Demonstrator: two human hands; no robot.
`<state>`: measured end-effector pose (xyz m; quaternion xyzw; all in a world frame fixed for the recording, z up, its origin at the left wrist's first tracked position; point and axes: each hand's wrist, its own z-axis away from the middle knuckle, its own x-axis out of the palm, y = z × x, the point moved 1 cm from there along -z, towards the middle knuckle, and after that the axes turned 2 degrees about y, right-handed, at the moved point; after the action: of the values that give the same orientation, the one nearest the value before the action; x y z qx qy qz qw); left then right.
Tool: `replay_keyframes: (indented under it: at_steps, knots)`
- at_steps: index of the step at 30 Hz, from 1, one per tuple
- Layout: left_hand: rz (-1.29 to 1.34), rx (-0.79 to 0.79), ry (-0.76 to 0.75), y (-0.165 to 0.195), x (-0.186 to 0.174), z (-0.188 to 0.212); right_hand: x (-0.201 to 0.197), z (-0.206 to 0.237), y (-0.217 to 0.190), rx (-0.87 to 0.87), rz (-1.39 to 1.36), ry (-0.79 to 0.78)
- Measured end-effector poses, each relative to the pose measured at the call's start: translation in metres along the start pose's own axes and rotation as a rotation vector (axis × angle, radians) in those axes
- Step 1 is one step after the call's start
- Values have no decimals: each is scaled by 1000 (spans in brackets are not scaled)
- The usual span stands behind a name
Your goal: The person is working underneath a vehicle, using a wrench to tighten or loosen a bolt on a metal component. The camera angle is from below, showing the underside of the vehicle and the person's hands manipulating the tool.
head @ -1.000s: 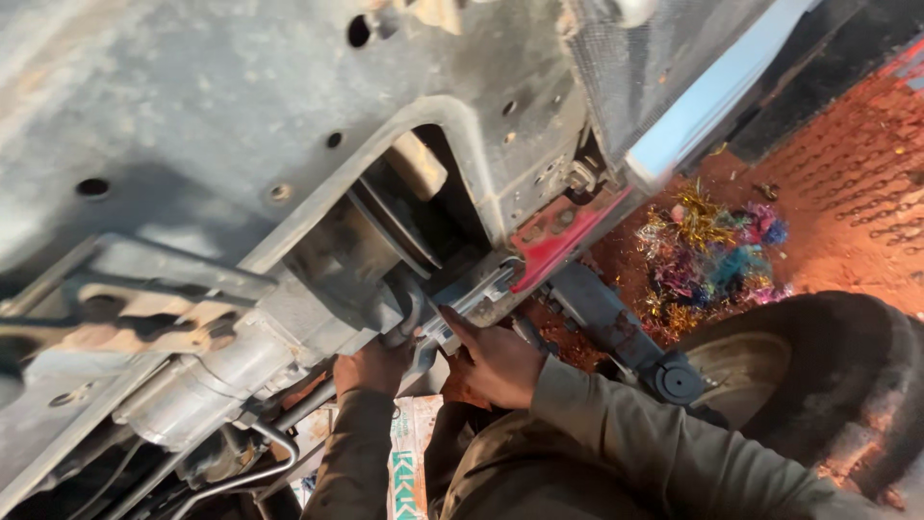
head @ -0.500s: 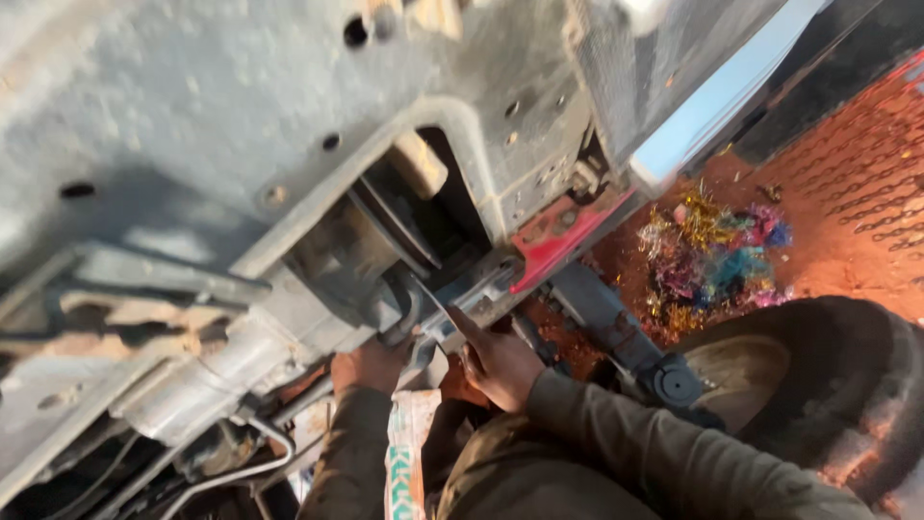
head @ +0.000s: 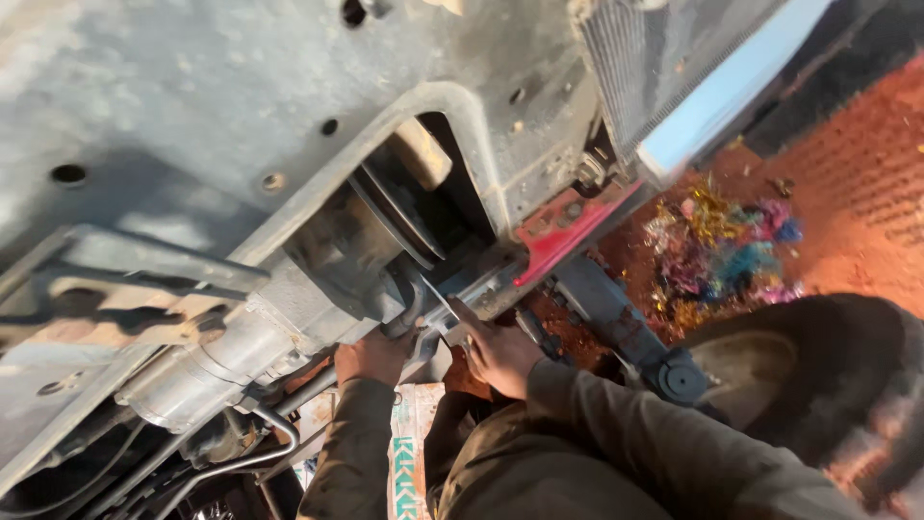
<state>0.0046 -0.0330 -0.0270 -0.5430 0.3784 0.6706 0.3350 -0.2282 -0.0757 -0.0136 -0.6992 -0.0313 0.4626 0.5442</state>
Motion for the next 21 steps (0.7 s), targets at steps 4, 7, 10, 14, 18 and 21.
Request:
replay_keyframes:
  at_steps: [4,7,10,14,18,21]
  knots:
    - [-103,-62,-165,1,-3,-1,5,4,17,-6,19,-1]
    - [155,37,118,4,-9,0,-3,11,5,-38,1,57]
    - [119,-56,-34,4,-9,3,-13,9,-18,69,-65,-38]
    - [136,4,133,6,-9,4,-36,1,-35,52,70,-104]
    - [166,30,158,7,-9,4,-35,3,-33,-20,85,-34]
    - [159,25,141,6,-10,4,-10,5,-20,201,36,-201]
